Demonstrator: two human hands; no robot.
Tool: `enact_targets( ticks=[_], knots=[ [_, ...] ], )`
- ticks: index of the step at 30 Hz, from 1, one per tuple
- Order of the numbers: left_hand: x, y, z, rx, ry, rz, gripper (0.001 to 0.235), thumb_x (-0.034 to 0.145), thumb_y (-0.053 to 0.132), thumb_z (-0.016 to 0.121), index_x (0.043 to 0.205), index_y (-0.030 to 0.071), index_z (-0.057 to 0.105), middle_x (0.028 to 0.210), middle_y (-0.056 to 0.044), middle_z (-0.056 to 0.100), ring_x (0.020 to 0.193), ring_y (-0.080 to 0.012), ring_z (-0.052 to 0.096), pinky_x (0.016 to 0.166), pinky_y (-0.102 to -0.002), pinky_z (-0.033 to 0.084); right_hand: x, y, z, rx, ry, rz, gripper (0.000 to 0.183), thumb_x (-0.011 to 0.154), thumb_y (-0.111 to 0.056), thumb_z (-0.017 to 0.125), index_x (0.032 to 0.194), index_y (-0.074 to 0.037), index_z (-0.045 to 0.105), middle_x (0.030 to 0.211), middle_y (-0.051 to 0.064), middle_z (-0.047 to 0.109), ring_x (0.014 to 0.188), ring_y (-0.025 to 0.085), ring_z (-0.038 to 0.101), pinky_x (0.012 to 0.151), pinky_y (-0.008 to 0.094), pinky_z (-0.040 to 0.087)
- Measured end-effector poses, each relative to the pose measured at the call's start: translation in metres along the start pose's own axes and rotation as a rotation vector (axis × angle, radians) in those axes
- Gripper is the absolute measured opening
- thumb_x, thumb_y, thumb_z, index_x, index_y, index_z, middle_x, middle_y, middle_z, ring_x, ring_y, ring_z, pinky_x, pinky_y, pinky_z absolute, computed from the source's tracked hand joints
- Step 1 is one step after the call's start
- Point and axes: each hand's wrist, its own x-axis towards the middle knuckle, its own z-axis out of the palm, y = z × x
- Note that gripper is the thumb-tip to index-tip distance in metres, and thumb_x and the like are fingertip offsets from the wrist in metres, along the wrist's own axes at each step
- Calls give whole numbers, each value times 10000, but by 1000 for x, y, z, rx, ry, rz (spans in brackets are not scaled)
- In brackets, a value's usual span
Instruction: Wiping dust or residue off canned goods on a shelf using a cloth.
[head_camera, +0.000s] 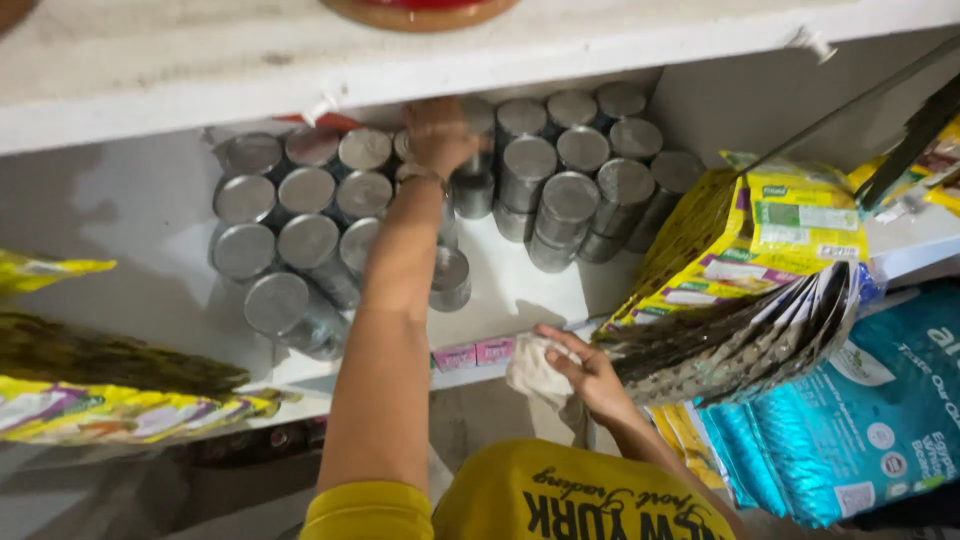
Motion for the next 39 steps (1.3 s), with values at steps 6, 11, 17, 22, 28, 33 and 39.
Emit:
enact_targets(
  ticks=[6, 11, 17, 22, 28, 33, 39],
  knots=[
    [6, 8, -20, -325, 164, 12, 1003, 717, 552, 947, 1371, -52, 486, 1383, -290, 564, 1314, -441, 508, 1154, -482, 402, 12, 16, 3, 83, 20, -52, 439, 980, -209, 646, 1381, -31, 647, 1284, 79, 706, 1165, 149, 610, 1048, 309, 435],
    [-67, 64, -120, -805, 359, 3, 1012, 706, 404, 969, 1425, -20, 397, 1335, -235, 608, 1234, -355, 622, 1085, -434, 505, 4, -1, 9, 348, -7, -58, 516, 973, -310, 610, 1373, 16, 624, 1281, 118, 700, 1140, 199, 634, 1028, 341, 461],
    [-224, 109, -127, -930, 190, 41, 1161, 678, 229, 1005, 1571, 31, 290, 1413, -193, 584, 1307, -310, 611, 1109, -424, 519, -23, -29, -7, 202, 370, -556, 417, 1010, -220, 598, 1357, 6, 555, 1358, 111, 596, 1269, 216, 549, 1131, 345, 415],
    [-288, 121, -67, -886, 76, -54, 1222, 620, 248, 993, 1564, 14, 252, 1323, -177, 590, 1248, -330, 604, 1061, -419, 499, -8, -76, -13, -380, 448, -834, 317, 1020, -39, 599, 1335, -2, 585, 1431, 154, 590, 1369, 278, 546, 1217, 380, 398],
    [-292, 110, -31, -836, 78, -139, 1169, 626, 218, 988, 1538, 11, 287, 1319, -177, 607, 1233, -342, 623, 1058, -421, 513, 47, -67, -4, -681, 263, -758, 291, 941, -44, 603, 1226, -54, 662, 1366, 184, 635, 1272, 332, 615, 1111, 386, 462],
    [-294, 103, -10, -879, 182, -76, 1128, 657, 215, 960, 1515, -42, 275, 1357, -226, 558, 1247, -385, 593, 1063, -437, 486, 61, -72, 15, -1032, 134, -799, 389, 884, -198, 770, 1192, 17, 671, 1219, 215, 646, 1116, 448, 595, 971, 518, 462],
    [-290, 95, -9, -832, 68, -134, 943, 584, 265, 962, 1347, -26, 491, 1244, -234, 638, 1158, -408, 633, 982, -445, 521, 114, -50, 20, -1199, 212, -730, 273, 875, -174, 770, 1098, -23, 725, 1120, 244, 649, 1058, 449, 611, 946, 500, 502]
  ],
)
